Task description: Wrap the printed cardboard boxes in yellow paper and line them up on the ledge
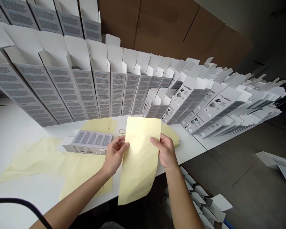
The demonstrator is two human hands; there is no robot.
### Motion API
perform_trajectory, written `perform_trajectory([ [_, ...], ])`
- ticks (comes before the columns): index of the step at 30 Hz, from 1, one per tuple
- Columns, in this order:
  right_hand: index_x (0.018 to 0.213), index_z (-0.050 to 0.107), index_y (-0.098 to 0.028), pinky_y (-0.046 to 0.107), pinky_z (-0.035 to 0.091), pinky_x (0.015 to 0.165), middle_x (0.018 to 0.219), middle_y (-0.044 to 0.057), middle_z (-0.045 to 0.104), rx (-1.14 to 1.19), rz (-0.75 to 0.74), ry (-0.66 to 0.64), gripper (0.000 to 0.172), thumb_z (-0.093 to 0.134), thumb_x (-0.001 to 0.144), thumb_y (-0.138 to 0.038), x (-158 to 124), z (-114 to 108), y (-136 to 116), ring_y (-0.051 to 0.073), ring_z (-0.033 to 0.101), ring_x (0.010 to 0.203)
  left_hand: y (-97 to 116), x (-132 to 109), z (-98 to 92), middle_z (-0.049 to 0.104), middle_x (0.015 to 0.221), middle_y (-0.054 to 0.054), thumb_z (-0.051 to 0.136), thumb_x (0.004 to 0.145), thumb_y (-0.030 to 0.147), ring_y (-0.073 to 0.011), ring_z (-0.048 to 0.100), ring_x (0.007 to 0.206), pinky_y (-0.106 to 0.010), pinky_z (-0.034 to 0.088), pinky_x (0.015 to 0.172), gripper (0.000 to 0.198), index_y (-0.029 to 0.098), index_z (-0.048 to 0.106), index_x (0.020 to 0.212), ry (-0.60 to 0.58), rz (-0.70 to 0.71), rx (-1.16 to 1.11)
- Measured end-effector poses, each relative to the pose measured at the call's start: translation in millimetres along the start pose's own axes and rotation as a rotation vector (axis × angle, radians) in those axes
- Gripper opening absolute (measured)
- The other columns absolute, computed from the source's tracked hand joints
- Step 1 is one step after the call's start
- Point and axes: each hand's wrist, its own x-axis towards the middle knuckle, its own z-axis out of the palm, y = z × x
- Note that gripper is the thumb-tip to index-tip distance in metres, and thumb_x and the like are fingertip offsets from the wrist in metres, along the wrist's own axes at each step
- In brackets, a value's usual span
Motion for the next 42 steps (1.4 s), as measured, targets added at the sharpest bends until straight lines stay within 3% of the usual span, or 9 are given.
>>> perform_trajectory([
  [2,0.096,0.070,-0.020,0.035,0.053,0.075,0.094,0.006,0.070,-0.010,-0.021,0.020,0.026,0.074,0.076,-0.035,-3.2,3.5,1.4,0.023,0.065,0.084,3.2,0.8,0.8,0.061,0.112,-0.009,0.063,0.086,0.030,-0.0200,0.059,0.100,-0.038,0.049,0.087,0.042,0.023,0.053,0.126,0.107,0.251,0.251],
  [4,0.090,0.069,-0.019,0.033,0.052,0.070,0.090,0.006,0.069,-0.036,-0.030,0.005,0.021,0.073,0.076,-0.035,-7.1,8.3,0.4,0.021,0.063,0.079,11.8,2.0,3.7,0.059,0.119,-0.009,0.064,0.084,0.022,-0.0224,0.055,0.110,-0.041,0.046,0.093,0.041,0.024,0.055,0.123,0.171,0.561,0.516],
  [6,0.087,0.068,-0.018,0.032,0.050,0.067,0.087,0.006,0.068,-0.079,-0.019,-0.034,0.021,0.072,0.077,-0.037,-11.6,14.2,-3.7,0.021,0.062,0.076,23.8,3.0,8.6,0.062,0.115,-0.009,0.063,0.083,0.017,-0.0231,0.056,0.109,-0.041,0.046,0.092,0.030,0.023,0.061,0.112,0.109,0.771,0.673],
  [8,0.087,0.067,-0.018,0.032,0.050,0.065,0.082,0.005,0.066,-0.149,-0.013,-0.075,0.024,0.070,0.078,-0.041,-16.0,19.5,-10.3,0.021,0.060,0.075,35.4,3.2,13.7,0.065,0.106,-0.008,0.062,0.085,0.016,-0.0220,0.060,0.102,-0.039,0.048,0.087,0.023,0.022,0.064,0.107,0.013,0.836,0.703],
  [15,0.071,0.052,-0.018,0.027,0.037,0.056,0.066,0.000,0.048,-0.592,-0.132,-0.191,0.025,0.060,0.084,-0.038,-20.4,19.5,-33.0,0.014,0.046,0.063,56.2,1.4,12.3,0.069,0.090,-0.007,0.062,0.087,0.023,-0.0182,0.066,0.086,-0.029,0.053,0.072,0.011,0.019,0.069,0.094,-0.093,0.681,0.629],
  [21,0.066,0.025,-0.019,0.025,0.025,0.052,0.066,-0.003,0.031,-0.926,-0.195,-0.375,0.036,0.050,0.090,-0.029,-9.2,20.3,-52.6,0.010,0.029,0.059,76.4,12.6,0.2,0.069,0.089,-0.006,0.060,0.087,0.030,-0.0176,0.064,0.077,-0.026,0.048,0.056,0.016,0.020,0.072,0.087,-0.353,0.390,0.667],
  [27,0.066,0.022,-0.019,0.025,0.023,0.052,0.065,-0.003,0.029,-1.057,-0.161,-0.534,0.037,0.050,0.089,-0.027,4.1,26.0,-63.6,0.010,0.027,0.058,85.1,26.7,-15.0,0.068,0.082,-0.005,0.057,0.089,0.031,-0.0173,0.062,0.074,-0.029,0.049,0.064,0.019,0.022,0.073,0.083,-0.574,0.269,0.549],
  [42,0.065,0.022,-0.019,0.026,0.024,0.053,0.065,-0.003,0.032,-1.144,-0.117,-0.580,0.035,0.047,0.089,-0.026,17.5,33.9,-58.6,0.010,0.030,0.060,80.1,34.0,-24.7,0.068,0.081,-0.003,0.057,0.087,0.027,-0.0167,0.061,0.077,-0.028,0.045,0.065,0.017,0.022,0.073,0.082,-0.569,0.235,0.575],
])
